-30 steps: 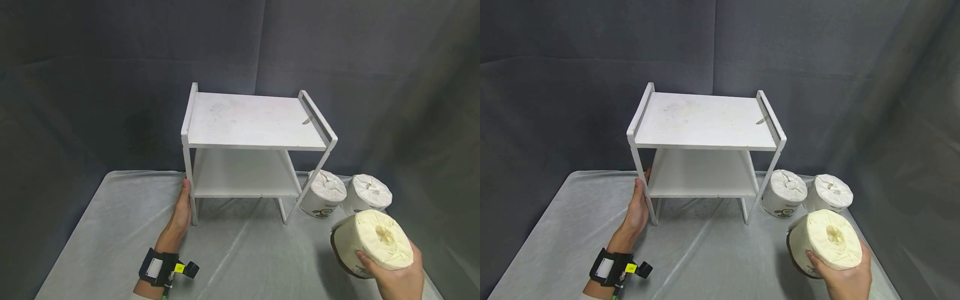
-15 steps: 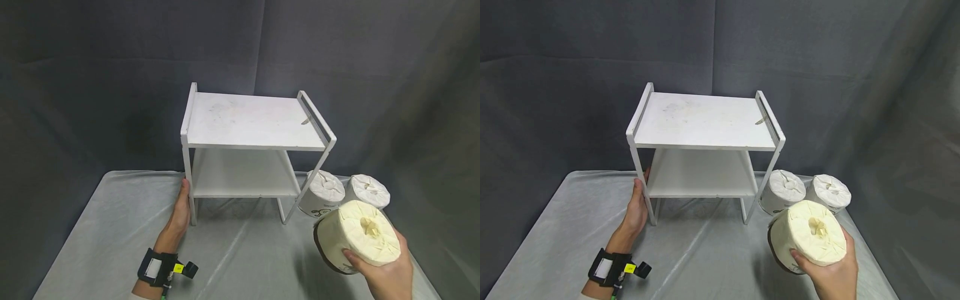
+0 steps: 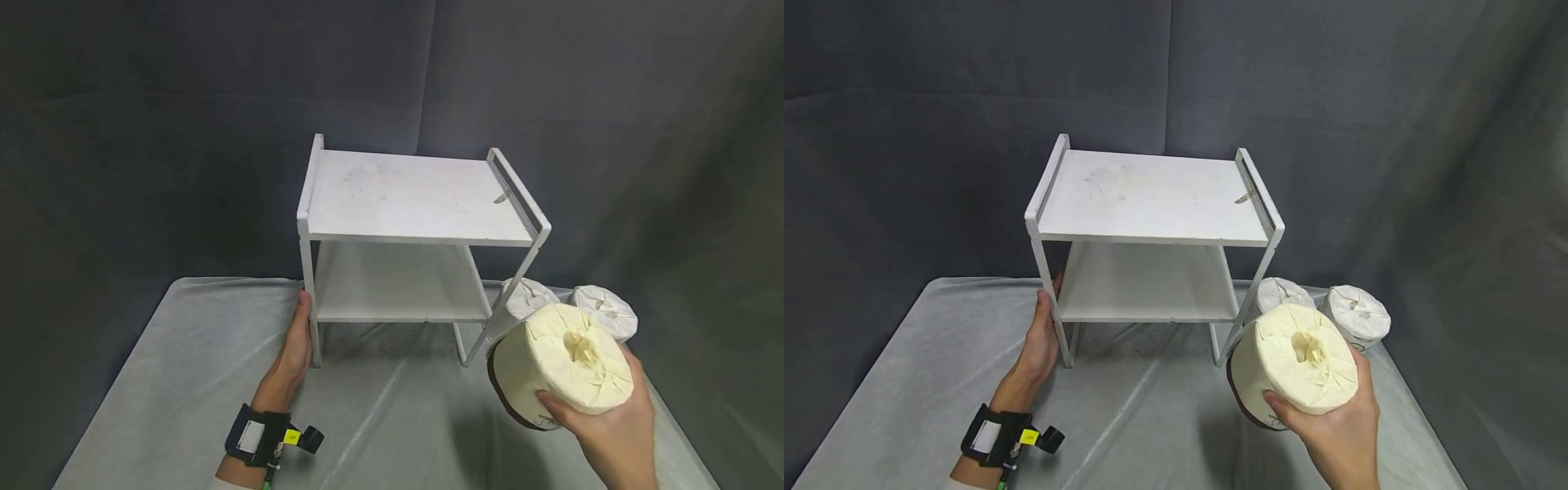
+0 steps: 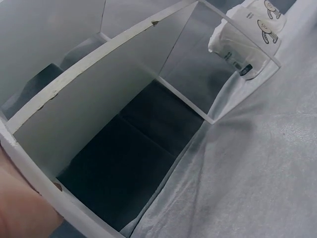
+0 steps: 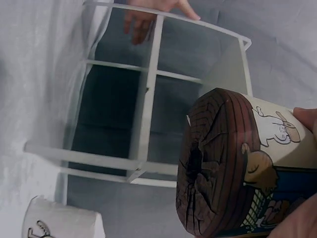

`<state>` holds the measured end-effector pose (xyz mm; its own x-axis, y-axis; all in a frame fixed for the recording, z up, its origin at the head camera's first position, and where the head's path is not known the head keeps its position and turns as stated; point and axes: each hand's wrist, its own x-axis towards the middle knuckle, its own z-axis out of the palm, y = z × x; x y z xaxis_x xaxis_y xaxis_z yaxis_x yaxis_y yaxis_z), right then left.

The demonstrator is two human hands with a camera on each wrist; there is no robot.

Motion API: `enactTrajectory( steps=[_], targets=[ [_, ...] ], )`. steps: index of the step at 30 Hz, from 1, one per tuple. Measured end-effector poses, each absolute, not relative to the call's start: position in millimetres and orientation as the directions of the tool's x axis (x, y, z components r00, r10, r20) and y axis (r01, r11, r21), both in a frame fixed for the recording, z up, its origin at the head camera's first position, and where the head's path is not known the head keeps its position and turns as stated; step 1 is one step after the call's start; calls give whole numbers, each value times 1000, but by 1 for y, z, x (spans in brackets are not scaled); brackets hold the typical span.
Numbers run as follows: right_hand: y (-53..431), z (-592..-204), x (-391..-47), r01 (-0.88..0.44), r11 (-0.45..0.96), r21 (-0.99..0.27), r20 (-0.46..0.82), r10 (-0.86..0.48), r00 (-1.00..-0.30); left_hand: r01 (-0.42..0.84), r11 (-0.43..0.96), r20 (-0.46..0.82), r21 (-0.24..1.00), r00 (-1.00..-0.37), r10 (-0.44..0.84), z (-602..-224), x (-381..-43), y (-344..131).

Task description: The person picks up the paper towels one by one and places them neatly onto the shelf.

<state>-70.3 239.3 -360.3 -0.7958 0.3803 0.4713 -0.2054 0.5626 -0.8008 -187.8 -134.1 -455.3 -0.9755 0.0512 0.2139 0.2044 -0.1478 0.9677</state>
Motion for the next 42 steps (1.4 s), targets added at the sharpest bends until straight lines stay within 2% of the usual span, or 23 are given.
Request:
enactTrajectory(
  steps=[10, 20, 29, 42],
  targets=[
    [218, -353, -83, -298, 534, -792, 493, 269, -827, 204, -173, 211, 964, -977, 23, -455, -187, -135],
    [199, -348, -100, -301, 526, -795, 470, 221, -855, 192, -154, 199, 969, -979, 34, -456, -187, -135],
    [181, -350, -121, -377, 468, -799, 494, 154, -856, 208, -161, 215, 965, -976, 32, -455, -189, -133],
    [162, -345, -144, -347, 477, -808, 457, 134, -879, 185, -147, 193, 972, -980, 42, -455, -187, -133]
  ],
)
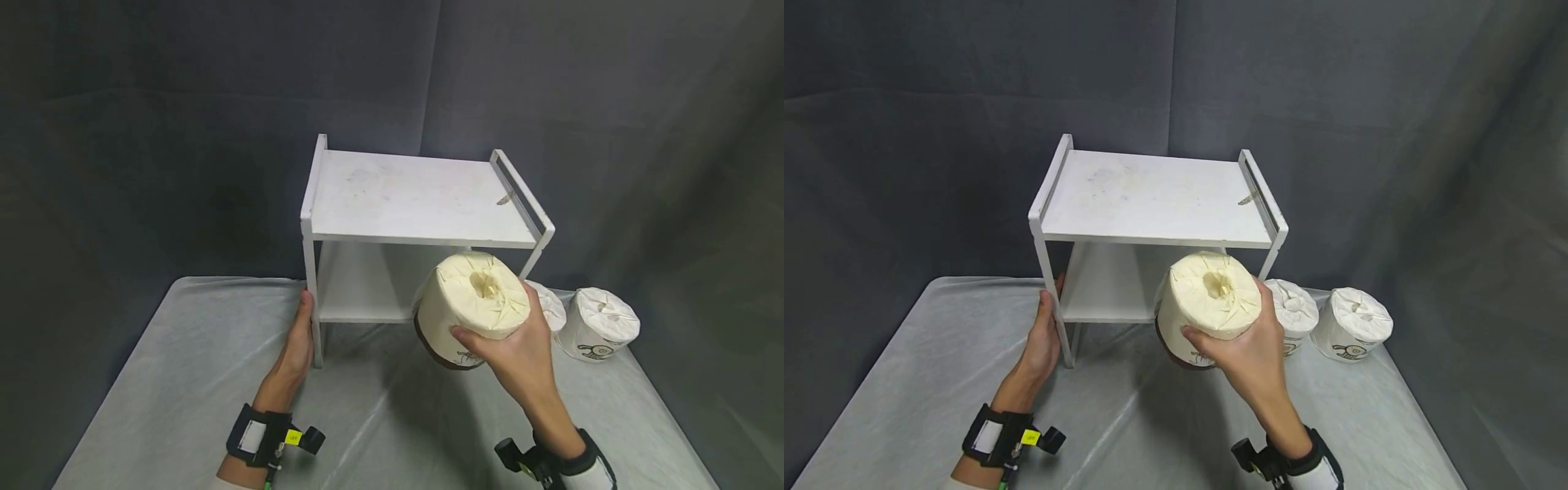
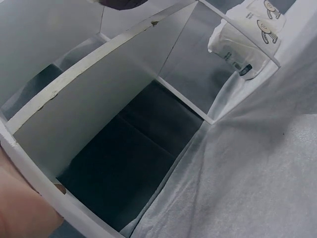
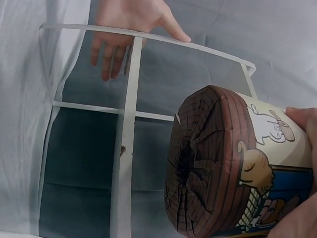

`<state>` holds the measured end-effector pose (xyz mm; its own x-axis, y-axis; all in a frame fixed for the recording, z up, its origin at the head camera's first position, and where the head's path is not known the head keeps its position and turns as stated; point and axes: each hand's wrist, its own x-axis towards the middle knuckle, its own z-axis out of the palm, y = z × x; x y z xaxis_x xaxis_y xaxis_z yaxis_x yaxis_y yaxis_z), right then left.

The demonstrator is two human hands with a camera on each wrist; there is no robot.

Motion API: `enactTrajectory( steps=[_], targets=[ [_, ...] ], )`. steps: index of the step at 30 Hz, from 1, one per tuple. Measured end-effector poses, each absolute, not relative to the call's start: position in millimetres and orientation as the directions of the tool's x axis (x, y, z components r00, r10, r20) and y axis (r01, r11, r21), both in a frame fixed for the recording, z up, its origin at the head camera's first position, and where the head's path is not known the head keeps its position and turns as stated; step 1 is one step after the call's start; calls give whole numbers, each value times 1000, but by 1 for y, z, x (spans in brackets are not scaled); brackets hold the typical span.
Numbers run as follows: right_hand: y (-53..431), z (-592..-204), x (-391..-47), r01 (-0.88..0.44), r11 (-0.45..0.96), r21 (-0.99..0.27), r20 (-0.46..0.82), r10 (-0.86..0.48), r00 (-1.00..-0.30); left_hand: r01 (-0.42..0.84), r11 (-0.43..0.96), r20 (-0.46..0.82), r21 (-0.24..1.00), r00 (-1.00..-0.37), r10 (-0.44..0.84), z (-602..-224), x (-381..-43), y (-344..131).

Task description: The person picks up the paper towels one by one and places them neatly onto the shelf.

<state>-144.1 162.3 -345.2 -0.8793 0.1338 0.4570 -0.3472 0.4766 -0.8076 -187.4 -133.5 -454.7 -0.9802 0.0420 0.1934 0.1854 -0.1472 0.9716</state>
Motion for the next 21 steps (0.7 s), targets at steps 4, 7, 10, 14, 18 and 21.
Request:
enactTrajectory(
  steps=[4, 7, 10, 14, 18, 21],
  targets=[
    [157, -345, -152, -341, 480, -808, 451, 132, -883, 187, -154, 195, 970, -980, 39, -455, -188, -134],
    [153, -345, -158, -345, 475, -810, 454, 134, -881, 186, -157, 194, 970, -980, 38, -455, -188, -133],
    [149, -345, -163, -345, 465, -815, 449, 132, -884, 190, -165, 198, 968, -980, 34, -455, -188, -133],
    [146, -346, -166, -335, 460, -822, 432, 122, -893, 202, -176, 211, 963, -977, 31, -455, -189, -132],
    [142, -346, -170, -331, 456, -826, 421, 108, -901, 203, -175, 212, 964, -977, 35, -455, -189, -132],
    [138, -346, -174, -314, 447, -837, 399, 108, -910, 198, -182, 206, 963, -978, 26, -454, -189, -133]
  ],
)
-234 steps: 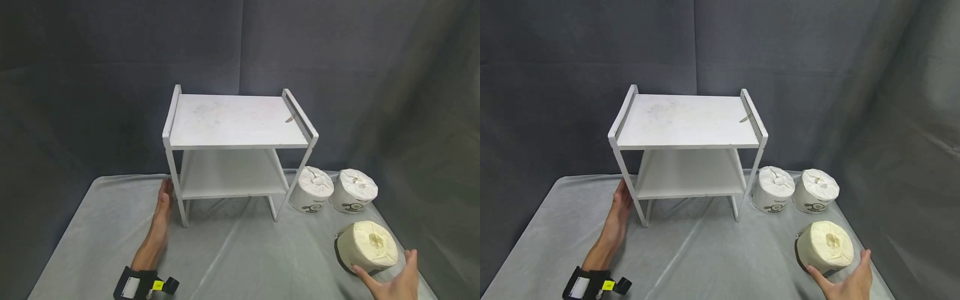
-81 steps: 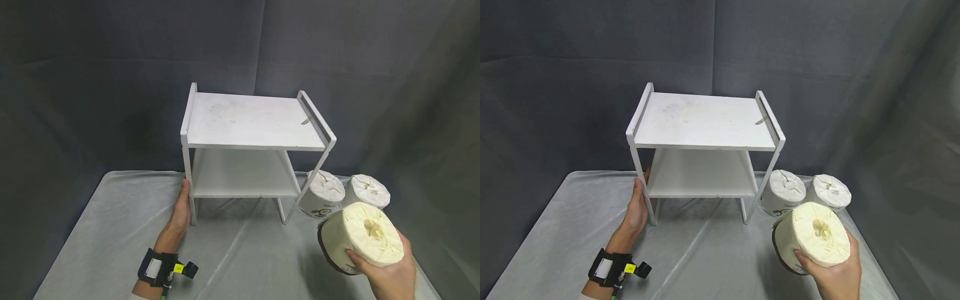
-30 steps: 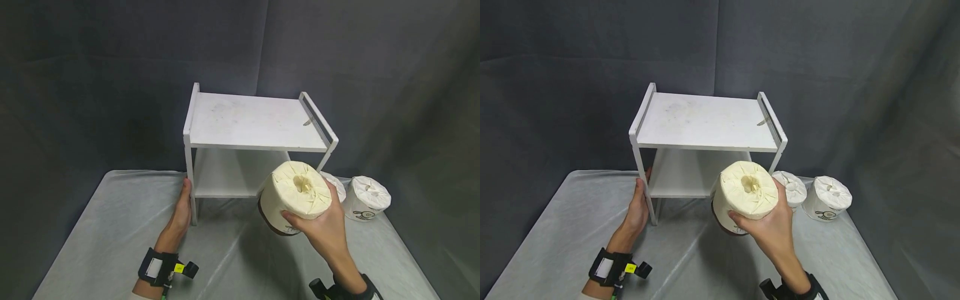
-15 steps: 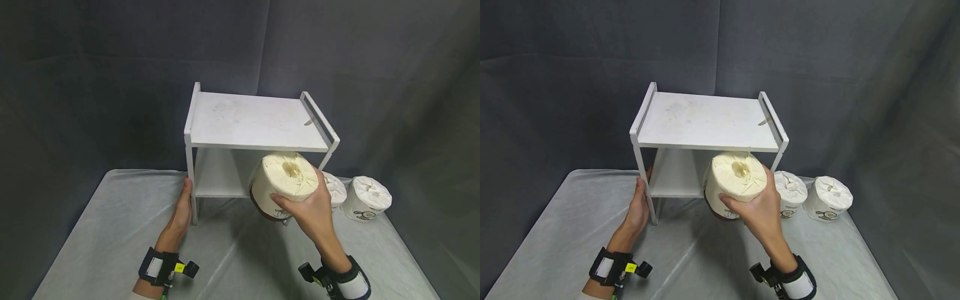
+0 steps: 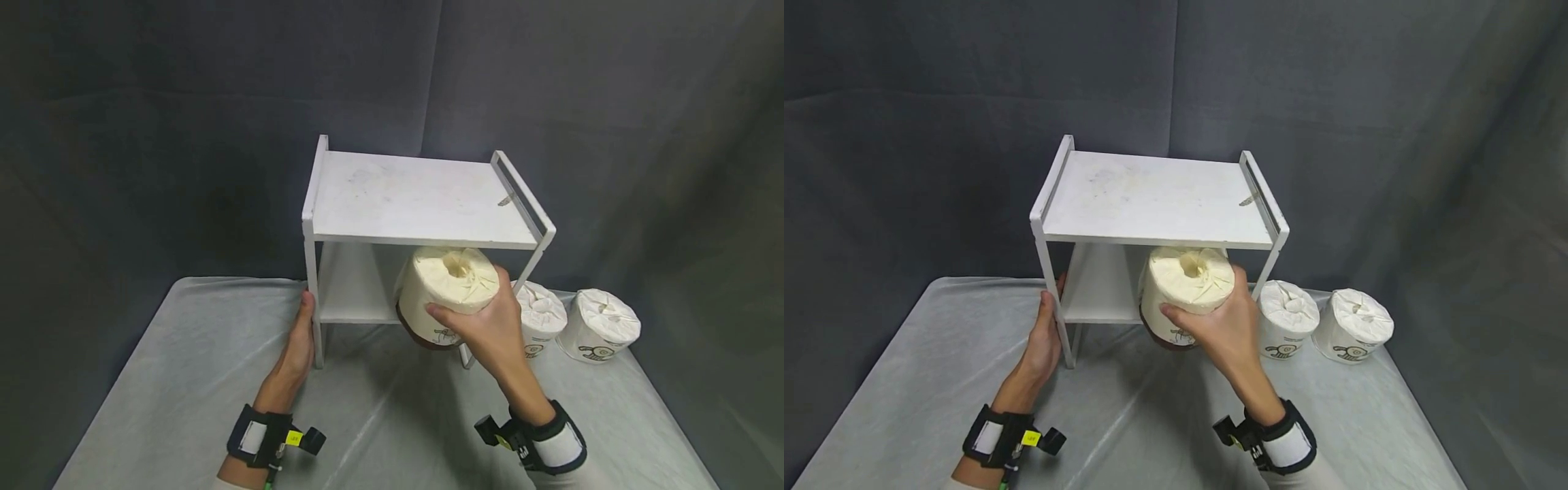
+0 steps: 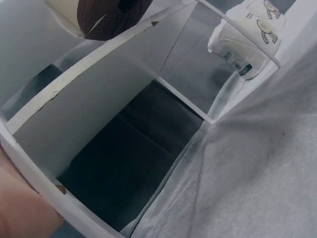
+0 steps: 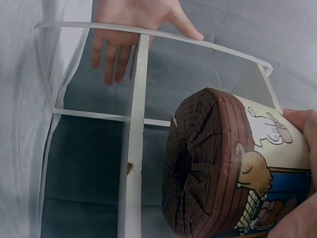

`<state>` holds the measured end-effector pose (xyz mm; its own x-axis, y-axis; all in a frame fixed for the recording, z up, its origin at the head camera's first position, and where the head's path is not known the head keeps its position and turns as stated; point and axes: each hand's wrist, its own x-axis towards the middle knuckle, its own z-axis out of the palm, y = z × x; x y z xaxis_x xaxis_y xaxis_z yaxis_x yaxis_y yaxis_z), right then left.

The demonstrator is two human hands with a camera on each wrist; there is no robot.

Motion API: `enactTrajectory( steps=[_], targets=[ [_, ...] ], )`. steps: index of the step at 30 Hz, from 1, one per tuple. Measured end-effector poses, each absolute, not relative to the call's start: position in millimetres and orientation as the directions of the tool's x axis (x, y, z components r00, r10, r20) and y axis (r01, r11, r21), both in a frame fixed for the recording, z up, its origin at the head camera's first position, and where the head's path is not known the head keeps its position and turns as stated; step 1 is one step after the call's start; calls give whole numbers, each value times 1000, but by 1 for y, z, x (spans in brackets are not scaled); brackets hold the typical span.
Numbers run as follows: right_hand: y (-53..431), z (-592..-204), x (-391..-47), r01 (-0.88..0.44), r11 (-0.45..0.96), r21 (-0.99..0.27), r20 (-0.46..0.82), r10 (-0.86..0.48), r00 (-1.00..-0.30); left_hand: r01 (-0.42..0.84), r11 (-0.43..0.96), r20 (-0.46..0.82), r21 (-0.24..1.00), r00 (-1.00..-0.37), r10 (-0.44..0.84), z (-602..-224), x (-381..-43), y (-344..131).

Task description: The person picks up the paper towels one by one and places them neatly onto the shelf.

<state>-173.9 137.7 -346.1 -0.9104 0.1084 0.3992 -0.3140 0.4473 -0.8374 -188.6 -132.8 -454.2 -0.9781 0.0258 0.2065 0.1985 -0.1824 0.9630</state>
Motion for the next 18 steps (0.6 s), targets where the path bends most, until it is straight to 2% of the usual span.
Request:
enactTrajectory(
  steps=[5, 18],
  targets=[
    [132, -346, -183, -290, 433, -853, 366, 100, -925, 209, -207, 216, 956, -976, 12, -454, -190, -131],
    [117, -350, -203, -304, 514, -802, 391, 69, -918, 210, -182, 218, 961, -975, 26, -454, -189, -132]
  ],
)
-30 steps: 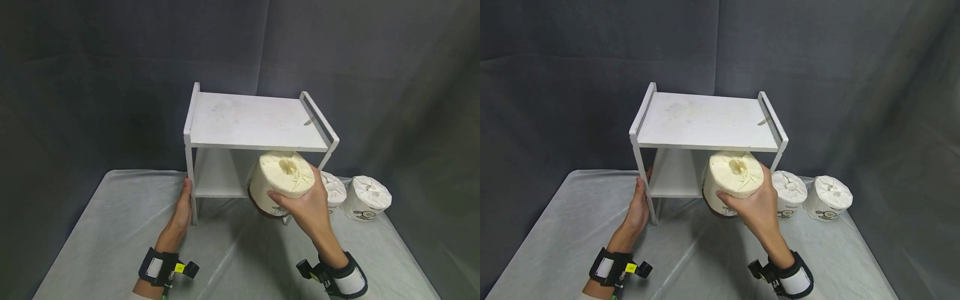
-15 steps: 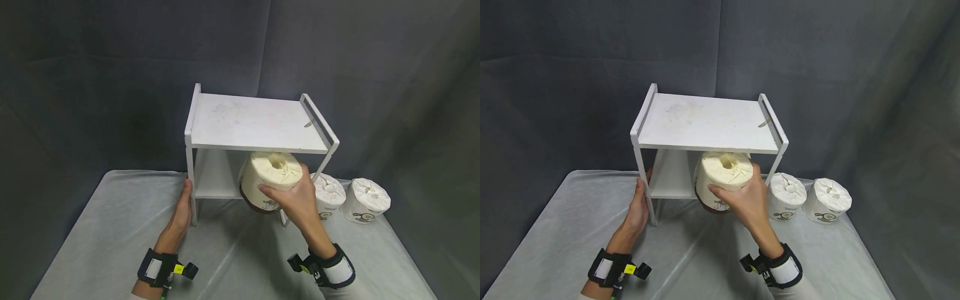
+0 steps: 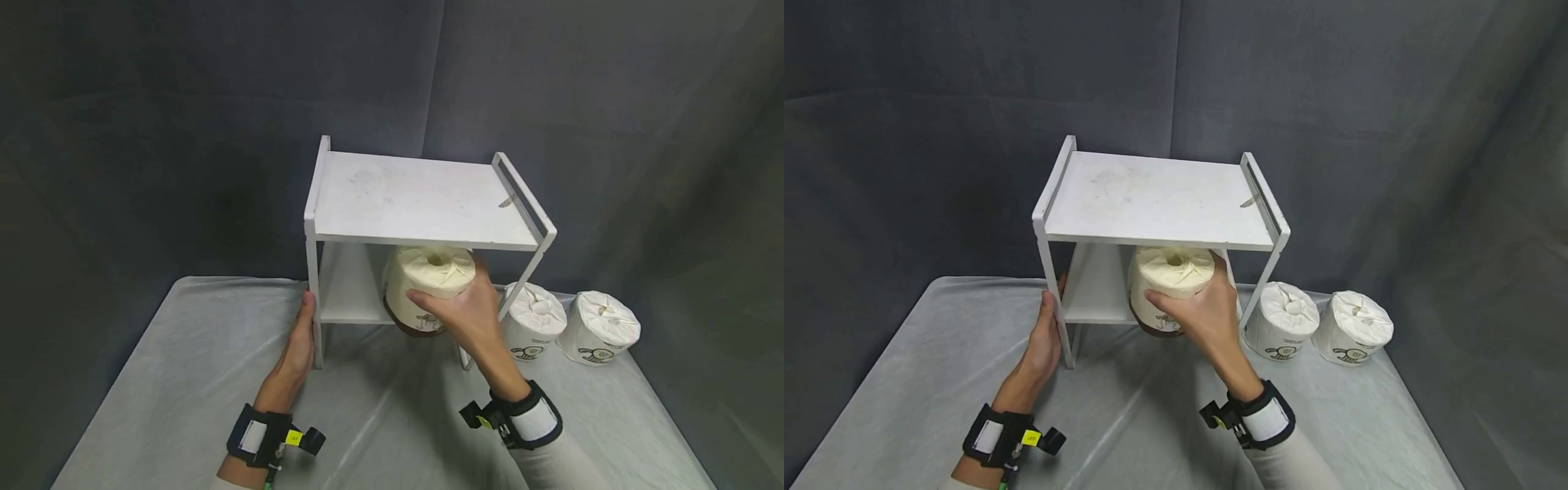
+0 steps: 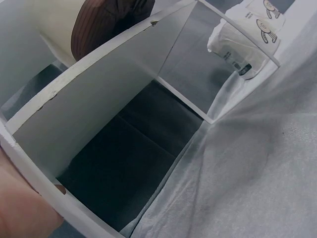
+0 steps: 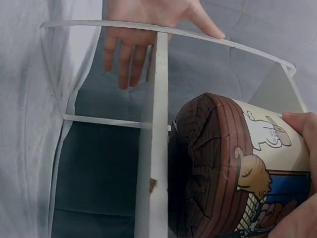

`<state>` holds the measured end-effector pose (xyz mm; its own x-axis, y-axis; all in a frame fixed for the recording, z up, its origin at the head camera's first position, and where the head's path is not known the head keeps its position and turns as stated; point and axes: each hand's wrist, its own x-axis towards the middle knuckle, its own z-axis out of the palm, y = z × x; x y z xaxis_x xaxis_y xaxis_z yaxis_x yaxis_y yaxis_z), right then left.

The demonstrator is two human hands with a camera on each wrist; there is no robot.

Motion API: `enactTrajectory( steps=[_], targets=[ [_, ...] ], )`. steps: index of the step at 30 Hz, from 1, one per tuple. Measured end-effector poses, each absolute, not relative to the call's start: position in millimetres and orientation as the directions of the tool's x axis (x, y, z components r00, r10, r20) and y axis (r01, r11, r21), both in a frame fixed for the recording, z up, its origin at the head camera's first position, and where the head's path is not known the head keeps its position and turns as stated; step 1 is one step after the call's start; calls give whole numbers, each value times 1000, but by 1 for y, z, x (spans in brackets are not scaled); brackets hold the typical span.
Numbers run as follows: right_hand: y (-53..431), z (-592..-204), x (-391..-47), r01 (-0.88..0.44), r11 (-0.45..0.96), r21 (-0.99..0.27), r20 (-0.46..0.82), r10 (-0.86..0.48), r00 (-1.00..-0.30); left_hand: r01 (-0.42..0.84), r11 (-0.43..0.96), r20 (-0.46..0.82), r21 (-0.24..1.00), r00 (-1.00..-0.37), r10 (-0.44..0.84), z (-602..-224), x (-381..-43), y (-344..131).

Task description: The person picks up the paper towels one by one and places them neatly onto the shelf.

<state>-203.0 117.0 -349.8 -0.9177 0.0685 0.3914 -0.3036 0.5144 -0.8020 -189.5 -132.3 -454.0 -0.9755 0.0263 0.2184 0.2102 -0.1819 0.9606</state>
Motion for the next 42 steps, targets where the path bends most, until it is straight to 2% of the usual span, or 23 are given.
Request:
enactTrajectory(
  steps=[8, 22, 42],
  targets=[
    [106, -353, -212, -255, 566, -784, 375, 103, -921, 192, -158, 200, 968, -979, 36, -453, -188, -133],
    [90, -359, -225, -269, 569, -777, 381, 85, -920, 204, -168, 210, 964, -977, 22, -452, -186, -133],
    [65, -365, -237, -326, 482, -813, 420, 99, -902, 203, -164, 210, 965, -978, 23, -454, -190, -133]
  ],
)
